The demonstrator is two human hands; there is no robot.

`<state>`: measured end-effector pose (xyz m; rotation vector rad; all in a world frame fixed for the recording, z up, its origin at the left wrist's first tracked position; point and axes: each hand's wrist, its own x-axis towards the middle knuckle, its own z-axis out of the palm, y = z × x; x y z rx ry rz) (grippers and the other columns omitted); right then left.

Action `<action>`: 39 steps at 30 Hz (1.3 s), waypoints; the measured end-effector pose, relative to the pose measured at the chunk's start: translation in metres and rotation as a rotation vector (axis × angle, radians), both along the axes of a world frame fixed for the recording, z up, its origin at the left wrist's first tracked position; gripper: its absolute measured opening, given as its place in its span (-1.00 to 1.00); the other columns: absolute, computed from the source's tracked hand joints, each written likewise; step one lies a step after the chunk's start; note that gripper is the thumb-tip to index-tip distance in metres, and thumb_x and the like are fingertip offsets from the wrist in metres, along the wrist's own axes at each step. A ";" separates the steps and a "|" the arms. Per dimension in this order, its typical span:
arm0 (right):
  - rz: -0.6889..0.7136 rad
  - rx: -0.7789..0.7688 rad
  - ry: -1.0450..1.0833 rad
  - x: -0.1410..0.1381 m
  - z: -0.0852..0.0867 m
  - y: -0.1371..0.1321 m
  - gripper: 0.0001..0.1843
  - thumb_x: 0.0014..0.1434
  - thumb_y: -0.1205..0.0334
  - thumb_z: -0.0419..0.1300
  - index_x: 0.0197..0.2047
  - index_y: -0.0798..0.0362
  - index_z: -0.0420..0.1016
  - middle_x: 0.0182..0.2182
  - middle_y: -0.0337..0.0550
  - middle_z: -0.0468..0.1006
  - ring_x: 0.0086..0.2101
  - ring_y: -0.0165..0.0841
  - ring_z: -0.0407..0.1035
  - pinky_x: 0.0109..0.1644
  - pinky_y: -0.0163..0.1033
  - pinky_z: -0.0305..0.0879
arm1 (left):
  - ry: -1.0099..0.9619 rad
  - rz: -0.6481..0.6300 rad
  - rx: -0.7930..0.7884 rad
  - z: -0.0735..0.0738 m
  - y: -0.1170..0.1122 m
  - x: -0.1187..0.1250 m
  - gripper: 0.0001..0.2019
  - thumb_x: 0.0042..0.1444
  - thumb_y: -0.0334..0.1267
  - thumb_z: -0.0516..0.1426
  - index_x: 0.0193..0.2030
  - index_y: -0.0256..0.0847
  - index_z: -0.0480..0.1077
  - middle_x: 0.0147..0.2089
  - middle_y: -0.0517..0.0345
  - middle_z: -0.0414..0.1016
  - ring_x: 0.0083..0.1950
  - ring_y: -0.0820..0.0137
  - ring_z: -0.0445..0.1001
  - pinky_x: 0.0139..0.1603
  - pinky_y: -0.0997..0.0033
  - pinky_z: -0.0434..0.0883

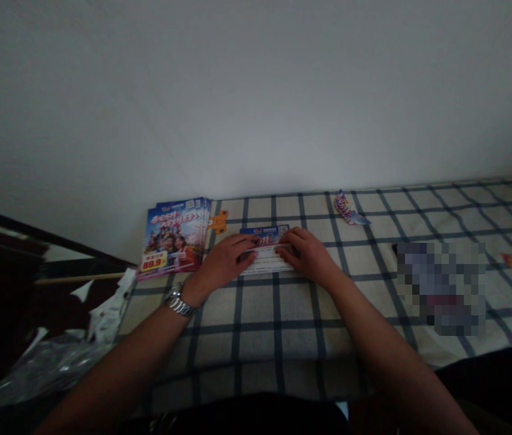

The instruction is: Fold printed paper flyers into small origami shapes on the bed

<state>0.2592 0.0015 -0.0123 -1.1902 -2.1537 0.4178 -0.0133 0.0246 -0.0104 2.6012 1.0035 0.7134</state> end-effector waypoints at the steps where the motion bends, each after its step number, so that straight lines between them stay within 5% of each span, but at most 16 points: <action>1: 0.001 0.028 -0.008 0.001 -0.001 0.001 -0.87 0.38 0.13 0.24 -0.07 -0.04 0.52 -0.09 -0.02 0.56 -0.13 -0.17 0.48 -0.05 -0.04 0.46 | -0.001 -0.006 -0.004 0.001 0.000 0.000 -0.79 0.43 -0.22 0.13 0.11 -0.18 0.48 0.17 0.02 0.56 0.18 0.20 0.53 0.24 0.05 0.51; 9: -0.017 0.086 -0.084 0.003 -0.008 0.004 -0.89 0.34 0.14 0.29 -0.11 -0.03 0.54 0.16 0.07 0.52 0.11 -0.03 0.44 0.17 0.16 0.43 | -0.038 -0.029 -0.027 0.000 0.001 0.001 -0.83 0.43 -0.24 0.12 0.06 -0.17 0.46 0.19 0.01 0.49 0.14 0.23 0.53 0.19 0.08 0.52; 19: -0.009 0.099 -0.123 0.002 -0.008 0.006 -0.87 0.34 0.14 0.29 -0.09 -0.02 0.55 0.10 0.06 0.55 0.06 -0.04 0.44 0.15 0.13 0.44 | 0.019 0.080 0.026 -0.004 0.002 0.002 -0.64 0.34 -0.22 0.22 0.24 -0.11 0.40 0.32 -0.02 0.38 0.33 0.10 0.36 0.40 -0.09 0.34; 32: -0.035 0.067 -0.089 0.002 -0.011 0.009 -0.86 0.32 0.18 0.30 -0.05 -0.05 0.56 0.00 0.01 0.57 -0.01 -0.05 0.43 0.09 0.13 0.43 | 0.021 0.103 0.015 -0.004 0.004 0.004 -0.60 0.34 -0.21 0.22 0.28 -0.12 0.37 0.18 -0.01 0.43 0.20 0.11 0.40 0.27 -0.02 0.44; 39: -0.076 0.046 -0.105 -0.001 -0.011 0.009 -0.67 0.30 0.20 0.32 0.13 -0.05 0.55 -0.01 0.03 0.55 0.01 0.00 0.41 0.11 0.17 0.43 | 0.010 0.094 0.007 -0.005 0.005 0.005 -0.63 0.34 -0.22 0.23 0.26 -0.14 0.41 0.14 0.01 0.43 0.17 0.14 0.40 0.25 0.02 0.45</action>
